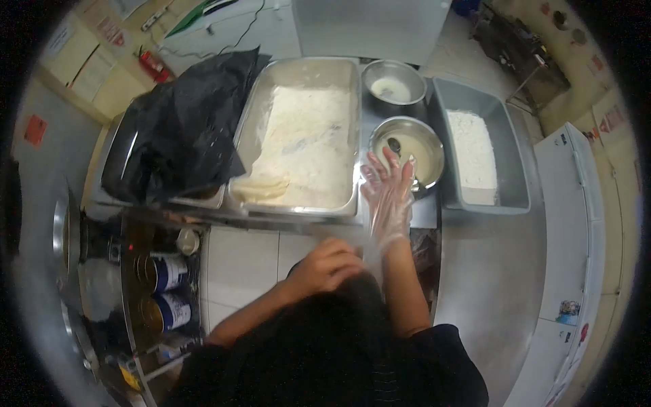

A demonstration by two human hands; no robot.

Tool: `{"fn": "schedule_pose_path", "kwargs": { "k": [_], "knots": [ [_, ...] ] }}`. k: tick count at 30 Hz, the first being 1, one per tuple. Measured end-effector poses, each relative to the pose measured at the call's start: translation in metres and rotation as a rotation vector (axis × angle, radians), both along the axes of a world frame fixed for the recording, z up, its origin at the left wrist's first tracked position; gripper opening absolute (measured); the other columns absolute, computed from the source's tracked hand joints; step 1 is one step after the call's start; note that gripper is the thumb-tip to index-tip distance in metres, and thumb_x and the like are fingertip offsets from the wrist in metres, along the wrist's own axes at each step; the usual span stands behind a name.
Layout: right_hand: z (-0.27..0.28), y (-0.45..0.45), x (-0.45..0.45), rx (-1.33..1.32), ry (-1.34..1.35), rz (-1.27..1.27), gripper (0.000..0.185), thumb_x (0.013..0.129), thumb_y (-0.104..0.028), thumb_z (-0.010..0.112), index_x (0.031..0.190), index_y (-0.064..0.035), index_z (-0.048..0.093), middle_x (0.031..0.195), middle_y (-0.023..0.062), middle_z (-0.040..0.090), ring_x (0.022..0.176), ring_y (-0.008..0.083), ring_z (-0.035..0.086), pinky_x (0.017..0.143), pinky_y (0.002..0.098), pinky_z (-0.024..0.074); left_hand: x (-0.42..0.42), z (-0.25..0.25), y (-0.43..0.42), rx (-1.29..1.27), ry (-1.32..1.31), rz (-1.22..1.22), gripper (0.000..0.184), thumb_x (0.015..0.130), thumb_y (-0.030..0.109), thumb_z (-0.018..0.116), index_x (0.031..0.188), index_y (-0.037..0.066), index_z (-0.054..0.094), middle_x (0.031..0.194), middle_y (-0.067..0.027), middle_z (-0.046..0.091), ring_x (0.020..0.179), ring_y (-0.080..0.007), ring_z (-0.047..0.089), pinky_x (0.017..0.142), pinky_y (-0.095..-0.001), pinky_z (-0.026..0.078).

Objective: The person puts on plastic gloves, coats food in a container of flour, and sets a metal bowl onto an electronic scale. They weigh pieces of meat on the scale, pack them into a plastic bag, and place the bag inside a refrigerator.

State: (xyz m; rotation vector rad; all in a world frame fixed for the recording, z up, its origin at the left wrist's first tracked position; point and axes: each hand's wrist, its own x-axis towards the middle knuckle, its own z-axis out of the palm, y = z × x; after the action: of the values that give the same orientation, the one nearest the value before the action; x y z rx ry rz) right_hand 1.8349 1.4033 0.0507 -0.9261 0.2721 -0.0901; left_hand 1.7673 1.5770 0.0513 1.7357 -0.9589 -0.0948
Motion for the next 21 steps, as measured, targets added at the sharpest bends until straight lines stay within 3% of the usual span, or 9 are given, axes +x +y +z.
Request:
{"fn": "schedule_pose_path", "kwargs": {
  "k": [2,5,6,7,8,11,12,18,21],
  "knots": [
    [-0.015,-0.041,0.05,-0.109,-0.01,-0.21,0.073,0.086,-0.059,0.046,0.139,-0.0108,0.03,0.134,0.0157,0.038,0.123,0.032,0.035,0.103,0.0483,0.0271,0.019,0.005,0.008,-0.011,-0.067,0.069,0.015,0.078,0.009,0.068,0.092,0.006,0.066,0.087,-0.008,0.058,0.083,-0.0231,0.056,0.075,-0.0321,0.045],
    [-0.053,-0.114,0.147,-0.004,-0.002,-0.385,0.058,0.084,-0.044,0.062,0.125,-0.0083,0.04,0.112,0.0145,0.049,0.103,0.0242,0.049,0.087,0.04,0.0423,0.028,0.013,0.025,-0.01,0.324,0.426,0.012,0.079,0.006,0.067,0.091,0.004,0.066,0.087,-0.0081,0.06,0.084,-0.0197,0.057,0.075,-0.0296,0.045],
    [-0.067,-0.138,0.19,0.045,0.165,-0.449,0.057,0.083,-0.042,0.064,0.125,-0.0074,0.044,0.111,0.014,0.051,0.1,0.0238,0.051,0.083,0.0411,0.0437,0.031,0.008,0.032,0.003,0.402,0.522,0.011,0.08,0.005,0.066,0.091,0.003,0.066,0.087,-0.0082,0.06,0.084,-0.019,0.057,0.075,-0.0288,0.045],
    [-0.085,-0.16,0.231,0.091,0.34,-0.504,0.056,0.082,-0.039,0.065,0.124,-0.0066,0.049,0.111,0.0135,0.053,0.097,0.0234,0.053,0.079,0.0421,0.045,0.031,-0.006,0.042,0.031,0.365,0.6,0.011,0.079,0.004,0.066,0.09,0.003,0.066,0.086,-0.0083,0.06,0.083,-0.0198,0.057,0.074,-0.0293,0.045],
    [-0.123,-0.194,0.265,-0.129,0.299,-0.471,0.048,0.082,-0.038,0.067,0.116,-0.0076,0.053,0.102,0.0112,0.054,0.088,0.022,0.053,0.074,0.0405,0.0458,0.035,-0.017,0.05,0.061,0.33,0.687,0.011,0.077,0.003,0.066,0.089,0.002,0.066,0.086,-0.0084,0.061,0.081,-0.0206,0.058,0.074,-0.0297,0.045],
    [-0.263,-0.291,0.372,-0.301,0.348,-0.228,0.027,0.089,-0.035,0.056,0.096,-0.0098,0.06,0.079,0.0066,0.054,0.07,0.0182,0.054,0.056,0.0366,0.0472,0.063,-0.016,0.077,0.535,-0.211,0.898,0.007,0.075,0.008,0.069,0.08,0.007,0.065,0.083,-0.0083,0.058,0.075,-0.0249,0.053,0.069,-0.0364,0.04],
    [-0.276,-0.292,0.387,-0.265,0.331,-0.208,0.024,0.088,-0.033,0.056,0.095,-0.0093,0.06,0.077,0.0065,0.054,0.068,0.0182,0.054,0.054,0.0362,0.0469,0.081,-0.006,0.086,0.673,-0.332,0.933,0.007,0.073,0.008,0.069,0.078,0.008,0.065,0.082,-0.0082,0.057,0.076,-0.0253,0.052,0.068,-0.0377,0.038],
    [-0.281,-0.307,0.415,0.124,0.168,-0.12,0.011,0.083,-0.018,0.056,0.085,-0.0069,0.059,0.066,0.0056,0.052,0.057,0.0182,0.055,0.044,0.0338,0.045,0.154,-0.016,0.108,1.341,-0.446,0.733,0.009,0.073,0.014,0.06,0.073,0.009,0.067,0.086,-0.0057,0.055,0.09,-0.0222,0.047,0.078,-0.0355,0.034],
    [-0.283,-0.313,0.424,-0.193,-0.017,-0.125,0.007,0.081,-0.013,0.056,0.081,-0.0056,0.059,0.063,0.0054,0.052,0.055,0.0184,0.056,0.043,0.0333,0.0451,0.173,-0.03,0.11,1.559,-0.495,0.548,0.012,0.074,0.015,0.057,0.073,0.011,0.069,0.087,-0.004,0.055,0.091,-0.0197,0.047,0.079,-0.034,0.033]
  ]
}}
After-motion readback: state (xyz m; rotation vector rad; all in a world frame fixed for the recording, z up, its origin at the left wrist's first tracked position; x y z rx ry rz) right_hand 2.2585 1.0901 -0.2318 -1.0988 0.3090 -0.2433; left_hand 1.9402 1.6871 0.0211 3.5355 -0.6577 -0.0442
